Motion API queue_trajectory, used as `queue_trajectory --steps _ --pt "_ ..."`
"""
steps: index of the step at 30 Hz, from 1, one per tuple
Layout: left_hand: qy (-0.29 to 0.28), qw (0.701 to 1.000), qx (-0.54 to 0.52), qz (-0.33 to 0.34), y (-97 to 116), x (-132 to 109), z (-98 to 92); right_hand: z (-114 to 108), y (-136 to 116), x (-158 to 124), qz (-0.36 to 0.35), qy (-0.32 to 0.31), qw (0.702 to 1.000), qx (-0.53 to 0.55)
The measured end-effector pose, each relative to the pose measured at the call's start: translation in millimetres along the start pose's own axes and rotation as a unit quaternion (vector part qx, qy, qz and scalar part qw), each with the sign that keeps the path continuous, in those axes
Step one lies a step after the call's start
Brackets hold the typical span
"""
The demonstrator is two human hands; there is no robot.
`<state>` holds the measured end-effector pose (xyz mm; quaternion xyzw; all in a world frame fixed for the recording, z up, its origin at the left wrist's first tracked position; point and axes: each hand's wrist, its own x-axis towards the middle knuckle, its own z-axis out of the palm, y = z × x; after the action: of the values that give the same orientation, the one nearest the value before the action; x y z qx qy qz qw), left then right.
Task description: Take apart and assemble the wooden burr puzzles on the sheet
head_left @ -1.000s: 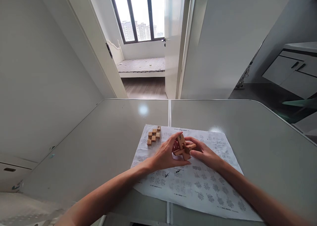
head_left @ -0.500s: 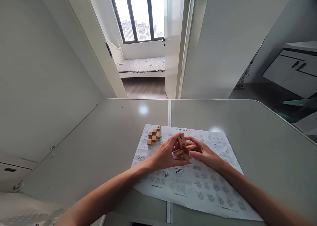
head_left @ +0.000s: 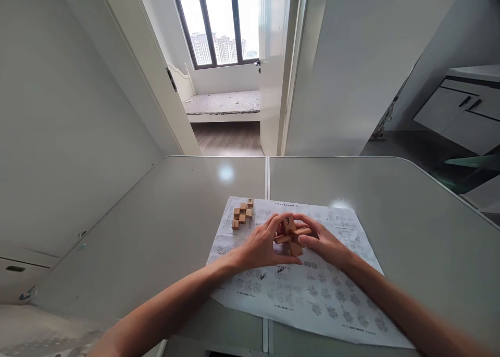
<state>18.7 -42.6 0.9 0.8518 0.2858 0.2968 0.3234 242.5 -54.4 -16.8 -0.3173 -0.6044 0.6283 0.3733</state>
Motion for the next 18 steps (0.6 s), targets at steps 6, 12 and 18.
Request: queue_trajectory --steps 6,12,18 --pt "0.015 1.0 0.013 0.005 1.4 0.8 2.1 0.3 -1.4 0.3 -0.003 0.008 1.0 -0.002" --pt "0.026 0.999 0.026 -0.002 2.8 1.3 3.1 1.8 -6.3 0.9 -0.005 0.007 1.0 -0.002" --pt "0.032 0.999 0.033 -0.005 1.6 1.2 2.5 0.4 -1.4 0.8 0.002 0.016 1.0 0.007"
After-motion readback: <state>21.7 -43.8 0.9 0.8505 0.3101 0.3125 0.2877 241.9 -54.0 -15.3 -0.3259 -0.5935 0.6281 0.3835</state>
